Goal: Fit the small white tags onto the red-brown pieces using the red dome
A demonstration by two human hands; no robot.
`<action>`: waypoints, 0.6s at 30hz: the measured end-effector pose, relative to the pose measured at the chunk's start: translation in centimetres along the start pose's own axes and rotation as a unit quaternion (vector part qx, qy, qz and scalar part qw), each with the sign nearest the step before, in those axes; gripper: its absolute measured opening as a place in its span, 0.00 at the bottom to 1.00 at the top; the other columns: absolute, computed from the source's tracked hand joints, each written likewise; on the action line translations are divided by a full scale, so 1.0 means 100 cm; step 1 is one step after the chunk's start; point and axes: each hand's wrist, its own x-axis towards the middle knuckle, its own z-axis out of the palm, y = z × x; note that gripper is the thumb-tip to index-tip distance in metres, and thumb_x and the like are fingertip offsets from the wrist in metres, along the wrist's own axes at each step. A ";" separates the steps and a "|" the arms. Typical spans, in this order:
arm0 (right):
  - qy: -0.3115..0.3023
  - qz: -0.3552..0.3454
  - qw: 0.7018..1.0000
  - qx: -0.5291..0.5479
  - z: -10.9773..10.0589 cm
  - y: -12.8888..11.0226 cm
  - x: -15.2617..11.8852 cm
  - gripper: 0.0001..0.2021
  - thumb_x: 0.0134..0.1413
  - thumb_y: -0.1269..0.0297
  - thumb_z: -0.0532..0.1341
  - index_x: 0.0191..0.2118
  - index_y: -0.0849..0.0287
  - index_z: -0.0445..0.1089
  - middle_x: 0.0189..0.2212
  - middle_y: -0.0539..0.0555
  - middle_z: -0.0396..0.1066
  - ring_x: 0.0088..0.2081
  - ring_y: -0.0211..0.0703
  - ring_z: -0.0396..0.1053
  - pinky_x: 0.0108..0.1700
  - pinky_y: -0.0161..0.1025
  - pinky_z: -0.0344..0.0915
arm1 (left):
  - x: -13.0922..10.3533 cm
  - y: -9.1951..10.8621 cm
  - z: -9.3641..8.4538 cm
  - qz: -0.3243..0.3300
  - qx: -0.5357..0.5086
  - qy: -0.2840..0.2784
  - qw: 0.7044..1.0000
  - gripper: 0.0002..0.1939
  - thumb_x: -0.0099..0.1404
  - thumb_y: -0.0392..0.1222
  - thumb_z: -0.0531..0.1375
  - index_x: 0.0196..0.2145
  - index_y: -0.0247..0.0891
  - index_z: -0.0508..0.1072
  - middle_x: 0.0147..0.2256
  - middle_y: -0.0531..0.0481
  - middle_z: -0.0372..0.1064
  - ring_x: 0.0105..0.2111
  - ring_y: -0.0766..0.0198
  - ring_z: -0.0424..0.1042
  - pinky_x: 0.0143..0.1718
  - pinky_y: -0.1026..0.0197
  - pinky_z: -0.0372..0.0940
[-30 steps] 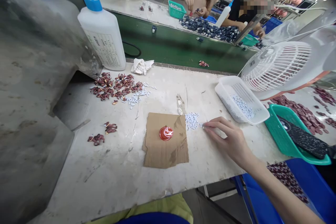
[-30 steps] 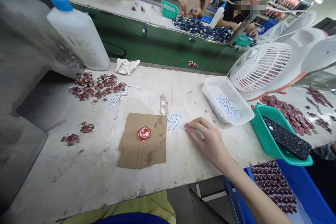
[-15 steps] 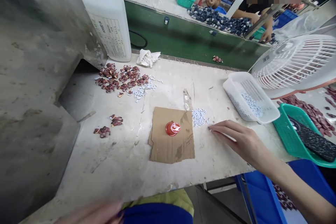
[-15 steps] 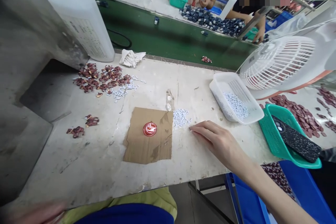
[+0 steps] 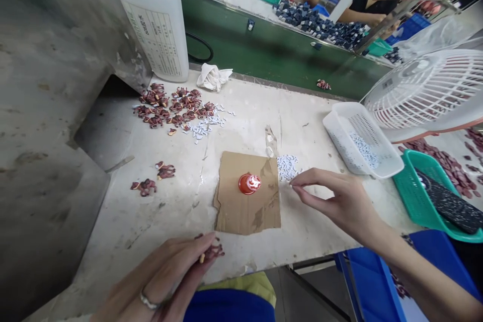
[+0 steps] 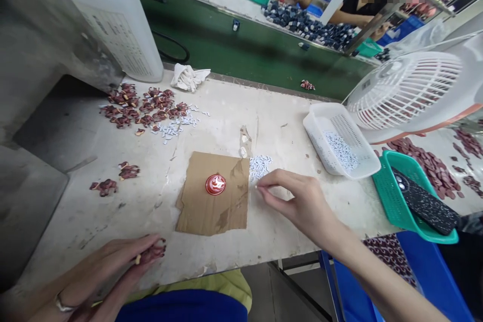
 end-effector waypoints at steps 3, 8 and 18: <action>0.034 0.015 0.996 0.076 0.019 -0.021 0.015 0.05 0.63 0.71 0.66 0.42 0.55 0.77 0.37 0.50 0.81 0.38 0.39 0.78 0.41 0.37 0.74 | 0.003 0.001 0.004 0.001 -0.003 0.002 1.000 0.17 0.67 0.56 0.63 0.43 0.41 0.79 0.33 0.50 0.77 0.39 0.61 0.80 0.40 0.65 0.76; 0.063 -0.015 0.991 0.114 0.036 -0.033 0.029 0.07 0.63 0.74 0.66 0.42 0.55 0.79 0.39 0.52 0.81 0.40 0.40 0.78 0.42 0.38 0.75 | -0.002 -0.012 0.000 0.043 0.006 -0.020 0.999 0.10 0.69 0.45 0.63 0.45 0.40 0.78 0.37 0.52 0.78 0.40 0.64 0.79 0.45 0.66 0.76; 0.050 -0.032 0.993 0.101 0.037 -0.031 0.027 0.08 0.64 0.73 0.64 0.43 0.54 0.79 0.39 0.53 0.80 0.39 0.42 0.78 0.40 0.39 0.75 | 0.003 -0.014 -0.004 0.107 -0.023 -0.061 0.992 0.12 0.67 0.27 0.62 0.47 0.33 0.75 0.43 0.52 0.75 0.48 0.77 0.72 0.57 0.76 0.64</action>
